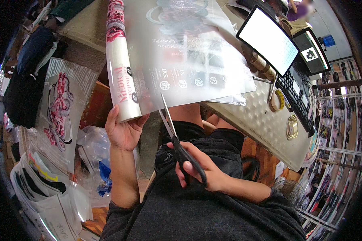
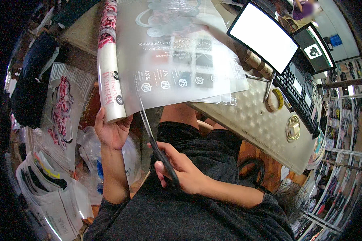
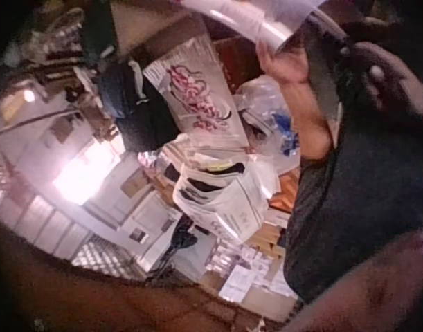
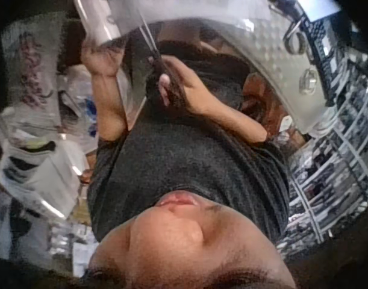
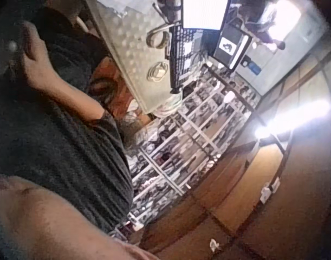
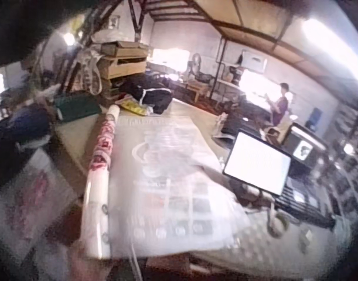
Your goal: The person uses scissors to cut individual stickers from a transparent sheet. They carefully trim around the edges of each sticker, separating them from the backing material and placing the cut pieces on the desk.
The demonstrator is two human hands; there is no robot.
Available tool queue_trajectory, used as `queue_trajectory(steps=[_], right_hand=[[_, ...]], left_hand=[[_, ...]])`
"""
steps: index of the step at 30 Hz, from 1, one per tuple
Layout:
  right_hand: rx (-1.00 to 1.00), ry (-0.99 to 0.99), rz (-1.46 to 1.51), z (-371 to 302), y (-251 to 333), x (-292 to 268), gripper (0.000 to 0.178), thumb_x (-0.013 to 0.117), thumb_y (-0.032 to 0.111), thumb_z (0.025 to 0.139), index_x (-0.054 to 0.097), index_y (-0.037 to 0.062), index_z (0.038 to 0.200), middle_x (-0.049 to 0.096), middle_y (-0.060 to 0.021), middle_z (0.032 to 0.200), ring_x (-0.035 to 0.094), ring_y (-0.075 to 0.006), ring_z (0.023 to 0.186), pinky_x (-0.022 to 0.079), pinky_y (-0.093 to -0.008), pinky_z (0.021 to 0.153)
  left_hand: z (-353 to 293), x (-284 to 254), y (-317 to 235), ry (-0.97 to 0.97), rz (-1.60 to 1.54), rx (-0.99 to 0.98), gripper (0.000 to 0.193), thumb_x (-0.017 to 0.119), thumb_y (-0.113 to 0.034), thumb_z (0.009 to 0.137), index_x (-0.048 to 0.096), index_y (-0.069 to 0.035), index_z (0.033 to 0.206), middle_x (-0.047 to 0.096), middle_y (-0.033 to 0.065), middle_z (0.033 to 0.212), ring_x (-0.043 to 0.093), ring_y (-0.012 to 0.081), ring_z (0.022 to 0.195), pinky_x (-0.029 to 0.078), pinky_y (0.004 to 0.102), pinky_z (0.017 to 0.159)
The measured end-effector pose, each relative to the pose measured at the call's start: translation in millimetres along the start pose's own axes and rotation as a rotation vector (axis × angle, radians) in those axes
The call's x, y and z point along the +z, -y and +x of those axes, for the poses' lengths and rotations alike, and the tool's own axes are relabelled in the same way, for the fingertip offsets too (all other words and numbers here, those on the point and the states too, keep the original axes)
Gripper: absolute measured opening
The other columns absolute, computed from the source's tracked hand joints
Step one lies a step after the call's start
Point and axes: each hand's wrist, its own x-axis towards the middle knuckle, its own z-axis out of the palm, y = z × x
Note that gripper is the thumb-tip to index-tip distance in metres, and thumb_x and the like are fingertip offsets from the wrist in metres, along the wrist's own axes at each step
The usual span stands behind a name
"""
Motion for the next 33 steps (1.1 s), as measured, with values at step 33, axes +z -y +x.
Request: queue_trajectory(steps=[33], right_hand=[[-0.073, -0.319, -0.240, 26, -8, 33, 0.053, 0.060, 0.016, 0.089, 0.035, -0.0007, 0.134, 0.052, -0.0010, 0.067, 0.048, -0.0052, 0.053, 0.043, -0.0215, 0.044]], left_hand=[[-6, 21, -6, -0.103, 0.185, -0.054, 0.056, 0.055, -0.030, 0.088, 0.037, 0.006, 0.127, 0.055, 0.0190, 0.116, 0.061, 0.0265, 0.102, 0.053, 0.0359, 0.088]])
